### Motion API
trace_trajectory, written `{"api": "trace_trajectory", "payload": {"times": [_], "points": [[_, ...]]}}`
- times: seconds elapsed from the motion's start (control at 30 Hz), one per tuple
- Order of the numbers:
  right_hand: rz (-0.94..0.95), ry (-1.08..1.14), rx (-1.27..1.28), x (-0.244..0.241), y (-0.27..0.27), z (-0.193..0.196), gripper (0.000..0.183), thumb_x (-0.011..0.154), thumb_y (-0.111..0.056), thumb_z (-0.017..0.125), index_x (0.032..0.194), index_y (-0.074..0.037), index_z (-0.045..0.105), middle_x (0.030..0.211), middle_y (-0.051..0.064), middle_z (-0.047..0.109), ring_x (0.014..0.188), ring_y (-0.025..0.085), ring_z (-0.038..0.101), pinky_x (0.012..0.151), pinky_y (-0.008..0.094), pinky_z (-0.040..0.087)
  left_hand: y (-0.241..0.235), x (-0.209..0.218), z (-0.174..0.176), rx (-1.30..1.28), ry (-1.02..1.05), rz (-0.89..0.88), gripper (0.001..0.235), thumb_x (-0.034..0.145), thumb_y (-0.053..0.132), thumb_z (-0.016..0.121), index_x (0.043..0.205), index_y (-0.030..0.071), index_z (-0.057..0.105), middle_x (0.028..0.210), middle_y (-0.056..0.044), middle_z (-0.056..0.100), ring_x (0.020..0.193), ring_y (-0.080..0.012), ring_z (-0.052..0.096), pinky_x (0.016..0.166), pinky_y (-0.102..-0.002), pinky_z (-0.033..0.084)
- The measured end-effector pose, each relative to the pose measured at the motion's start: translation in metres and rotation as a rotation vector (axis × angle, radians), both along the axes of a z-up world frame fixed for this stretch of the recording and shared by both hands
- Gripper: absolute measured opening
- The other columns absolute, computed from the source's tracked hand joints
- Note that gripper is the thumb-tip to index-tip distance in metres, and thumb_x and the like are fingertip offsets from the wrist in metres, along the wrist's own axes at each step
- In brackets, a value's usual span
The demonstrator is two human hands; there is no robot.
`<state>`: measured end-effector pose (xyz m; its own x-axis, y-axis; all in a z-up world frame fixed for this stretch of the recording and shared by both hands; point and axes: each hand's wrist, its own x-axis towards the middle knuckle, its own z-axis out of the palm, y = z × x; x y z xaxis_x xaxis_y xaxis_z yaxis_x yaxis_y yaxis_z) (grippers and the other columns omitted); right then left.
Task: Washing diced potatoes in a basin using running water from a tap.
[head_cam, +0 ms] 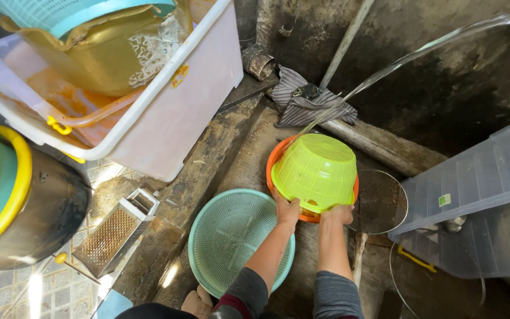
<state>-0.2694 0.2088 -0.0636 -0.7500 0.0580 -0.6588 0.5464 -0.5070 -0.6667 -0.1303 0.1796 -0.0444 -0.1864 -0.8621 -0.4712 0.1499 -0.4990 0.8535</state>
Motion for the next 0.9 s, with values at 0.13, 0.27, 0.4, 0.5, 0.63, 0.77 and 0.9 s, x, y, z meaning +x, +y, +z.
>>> {"api": "trace_trajectory", "payload": {"times": [0.13,0.27,0.4,0.5,0.63,0.77,0.9], "points": [[0.003,0.043,-0.021,-0.002,0.010,-0.019,0.047,0.108,-0.026,0.042,0.132,0.014,0.052,0.133,0.018,0.066,0.109,0.029,0.074,0.087,0.042,0.063,0.009,0.013,0.046,0.055,0.012,-0.018,0.095,0.084,-0.008,0.058,0.162,0.014,0.009,0.149,-0.015,0.049,0.132,-0.0288,0.056,0.108,-0.039,0.046],[0.067,0.098,-0.006,0.008,0.021,-0.013,0.053,0.110,-0.032,0.037,0.133,0.012,0.056,0.134,0.017,0.066,0.111,0.030,0.071,0.090,0.043,0.063,0.019,0.011,0.023,0.007,-0.078,-0.036,0.095,0.085,-0.008,0.060,0.162,0.015,0.010,0.150,-0.016,0.050,0.133,-0.0277,0.055,0.110,-0.037,0.044],[0.114,0.185,-0.151,-0.008,0.033,-0.034,0.056,0.111,-0.034,0.028,0.136,0.008,0.054,0.136,0.018,0.064,0.116,0.030,0.070,0.096,0.043,0.062,0.029,0.006,0.011,-0.096,-0.071,-0.038,0.095,0.085,-0.009,0.062,0.161,0.014,0.010,0.151,-0.017,0.050,0.136,-0.0266,0.054,0.113,-0.035,0.041],[0.172,0.148,-0.066,-0.010,0.041,-0.010,0.054,0.110,-0.035,0.029,0.137,0.005,0.053,0.138,0.016,0.063,0.117,0.032,0.068,0.096,0.048,0.059,0.035,0.004,0.024,-0.143,-0.090,-0.060,0.095,0.085,-0.010,0.063,0.160,0.013,0.010,0.153,-0.017,0.046,0.138,-0.0274,0.051,0.114,-0.036,0.041],[0.195,0.245,-0.088,-0.031,0.053,-0.044,0.054,0.111,-0.034,0.030,0.139,0.006,0.054,0.140,0.017,0.064,0.119,0.033,0.069,0.099,0.047,0.059,0.050,0.008,0.046,-0.077,-0.093,-0.077,0.094,0.086,-0.008,0.062,0.160,0.015,0.010,0.150,-0.017,0.049,0.136,-0.0273,0.053,0.113,-0.036,0.043],[0.219,0.212,-0.102,-0.020,0.068,-0.022,0.053,0.110,-0.035,0.030,0.140,0.002,0.053,0.138,0.015,0.064,0.119,0.032,0.068,0.097,0.047,0.059,0.068,0.002,0.007,-0.118,-0.044,-0.038,0.095,0.085,-0.010,0.062,0.160,0.015,0.008,0.152,-0.018,0.049,0.138,-0.0274,0.053,0.114,-0.037,0.041],[0.265,0.226,-0.068,-0.012,0.079,-0.011,0.051,0.111,-0.035,0.032,0.136,0.002,0.055,0.135,0.014,0.066,0.116,0.031,0.069,0.095,0.046,0.059,0.085,0.019,0.045,-0.126,-0.126,-0.015,0.095,0.087,-0.002,0.063,0.160,0.016,0.006,0.139,-0.019,0.062,0.126,-0.0314,0.062,0.108,-0.039,0.045]]}}
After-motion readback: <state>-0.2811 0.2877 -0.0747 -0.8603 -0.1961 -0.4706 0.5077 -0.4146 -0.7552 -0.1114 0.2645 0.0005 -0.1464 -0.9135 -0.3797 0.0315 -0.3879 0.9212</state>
